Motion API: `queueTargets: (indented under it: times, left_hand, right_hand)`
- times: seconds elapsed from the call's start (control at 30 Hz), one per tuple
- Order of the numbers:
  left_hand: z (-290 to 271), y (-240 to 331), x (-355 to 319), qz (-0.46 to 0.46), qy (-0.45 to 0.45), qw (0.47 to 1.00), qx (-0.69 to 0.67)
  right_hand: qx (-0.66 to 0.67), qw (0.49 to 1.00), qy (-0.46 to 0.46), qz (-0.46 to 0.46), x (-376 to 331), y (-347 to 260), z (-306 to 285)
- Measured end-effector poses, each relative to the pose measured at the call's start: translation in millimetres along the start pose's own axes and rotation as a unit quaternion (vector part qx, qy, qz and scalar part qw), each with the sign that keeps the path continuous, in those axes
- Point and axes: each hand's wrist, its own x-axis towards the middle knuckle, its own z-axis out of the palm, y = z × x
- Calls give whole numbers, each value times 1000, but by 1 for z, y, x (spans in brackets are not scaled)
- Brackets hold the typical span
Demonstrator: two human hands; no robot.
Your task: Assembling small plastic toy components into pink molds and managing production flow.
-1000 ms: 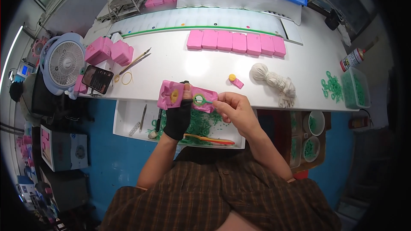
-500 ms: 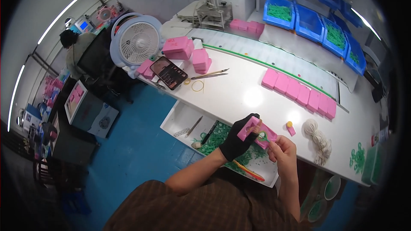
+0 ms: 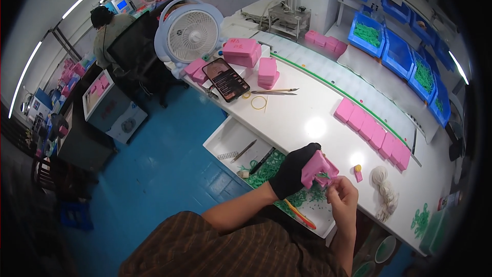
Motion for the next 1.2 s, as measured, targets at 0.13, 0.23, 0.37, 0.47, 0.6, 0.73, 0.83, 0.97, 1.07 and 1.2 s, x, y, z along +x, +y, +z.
queueTargets:
  times: [0.13,0.23,0.37,0.47,0.6,0.73,0.83,0.97,1.07,1.2]
  left_hand:
    - [0,-11,-5,-91,50,989,-103]
    - [3,-14,-4,-217,-28,952,-212]
    - [16,4,-5,-193,-12,952,-237]
    - [14,18,-7,-210,-68,937,-272]
    - [35,11,-22,-280,-20,915,-290]
    - [20,19,-6,-449,-118,748,-475]
    - [7,13,-8,-453,-212,575,-648]
    - [4,22,5,-470,-267,558,-630]
    - [17,2,-6,-486,-224,452,-714]
    - [21,12,-5,-537,-159,499,-662]
  right_hand:
    - [-187,979,-55,-63,-3,-26,2]
    - [-125,986,53,-98,2,-38,-9]
    - [-208,966,-29,-149,13,-35,-20]
    - [-148,979,-44,-132,8,-43,-12]
    - [-84,980,-40,-178,0,-47,-10]
    - [-66,970,-121,-200,10,-34,-30]
    - [-53,948,-206,-235,24,-29,-33]
    - [-85,922,-255,-278,36,-22,-42]
    - [-75,940,-233,-237,32,-21,-48]
    - [-145,957,-168,-187,24,-17,-56]
